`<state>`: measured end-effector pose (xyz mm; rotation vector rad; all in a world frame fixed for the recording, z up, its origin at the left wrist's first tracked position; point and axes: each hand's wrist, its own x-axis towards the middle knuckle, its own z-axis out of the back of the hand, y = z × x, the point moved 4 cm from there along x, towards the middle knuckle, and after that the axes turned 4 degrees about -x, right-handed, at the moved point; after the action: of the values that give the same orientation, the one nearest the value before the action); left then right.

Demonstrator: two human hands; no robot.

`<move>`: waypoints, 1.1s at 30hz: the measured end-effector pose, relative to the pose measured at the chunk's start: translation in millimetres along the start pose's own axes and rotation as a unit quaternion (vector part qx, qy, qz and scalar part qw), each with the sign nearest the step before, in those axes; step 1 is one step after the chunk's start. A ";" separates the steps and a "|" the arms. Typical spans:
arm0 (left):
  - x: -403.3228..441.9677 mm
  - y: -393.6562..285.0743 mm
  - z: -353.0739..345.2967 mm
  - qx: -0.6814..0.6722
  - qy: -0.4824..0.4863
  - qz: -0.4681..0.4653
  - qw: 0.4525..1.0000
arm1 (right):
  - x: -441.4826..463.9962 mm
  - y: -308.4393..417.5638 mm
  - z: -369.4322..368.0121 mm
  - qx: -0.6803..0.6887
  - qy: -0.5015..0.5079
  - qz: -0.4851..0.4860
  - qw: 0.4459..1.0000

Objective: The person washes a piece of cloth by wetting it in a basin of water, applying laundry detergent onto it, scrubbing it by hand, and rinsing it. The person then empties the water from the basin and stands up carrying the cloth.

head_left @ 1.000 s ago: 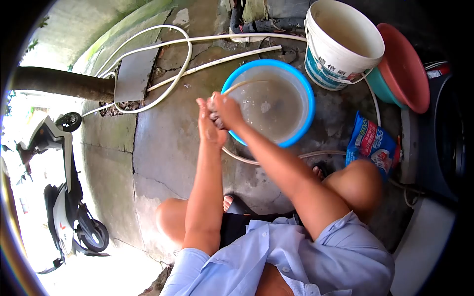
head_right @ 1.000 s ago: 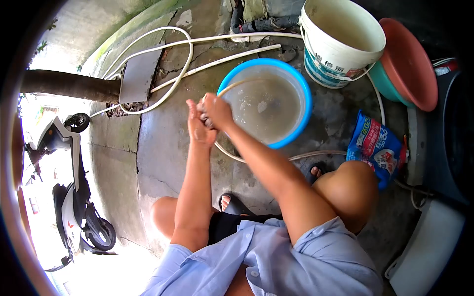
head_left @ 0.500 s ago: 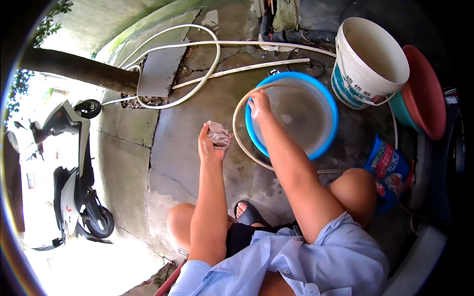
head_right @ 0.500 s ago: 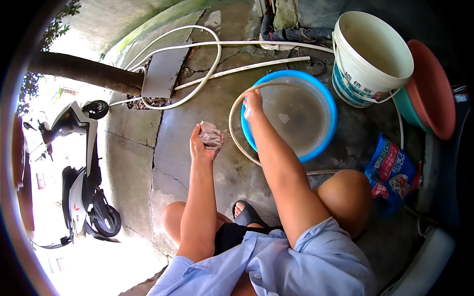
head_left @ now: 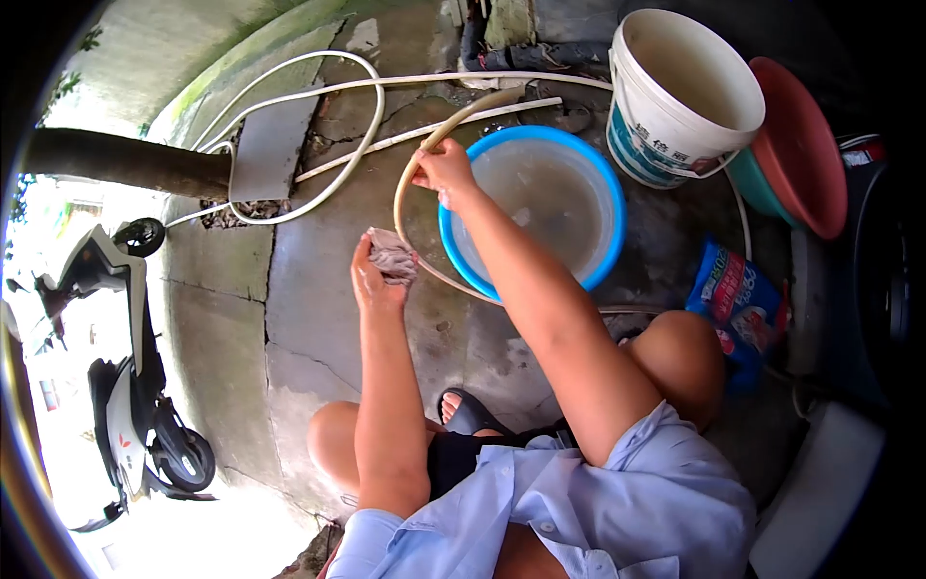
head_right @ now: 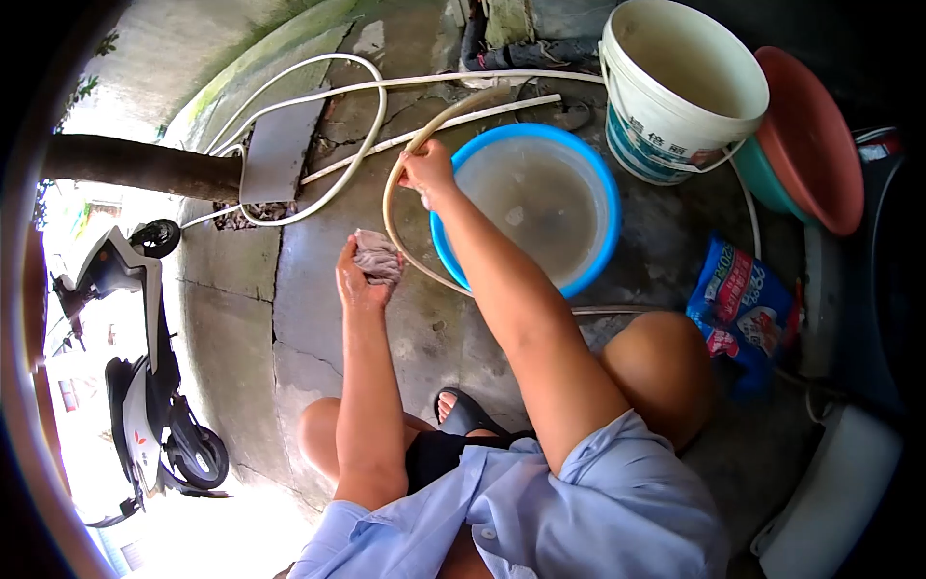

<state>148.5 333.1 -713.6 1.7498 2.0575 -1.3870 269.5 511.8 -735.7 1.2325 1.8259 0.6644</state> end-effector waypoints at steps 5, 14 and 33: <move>-27.2 -13.7 -32.8 0.019 -0.009 -0.047 0.999 | 23.4 12.9 50.7 -0.061 -0.129 0.003 0.990; -29.1 -1.3 -16.7 0.017 -0.032 -0.022 0.999 | 51.7 39.0 101.9 -0.260 -0.170 0.102 0.945; -0.3 56.6 -74.5 -0.033 0.180 -0.009 0.983 | -121.2 33.3 14.3 -0.402 0.041 0.201 0.892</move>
<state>229.2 379.0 -701.9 2.0847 2.2620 -1.0534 321.0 412.3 -676.9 0.9936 1.1206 1.5343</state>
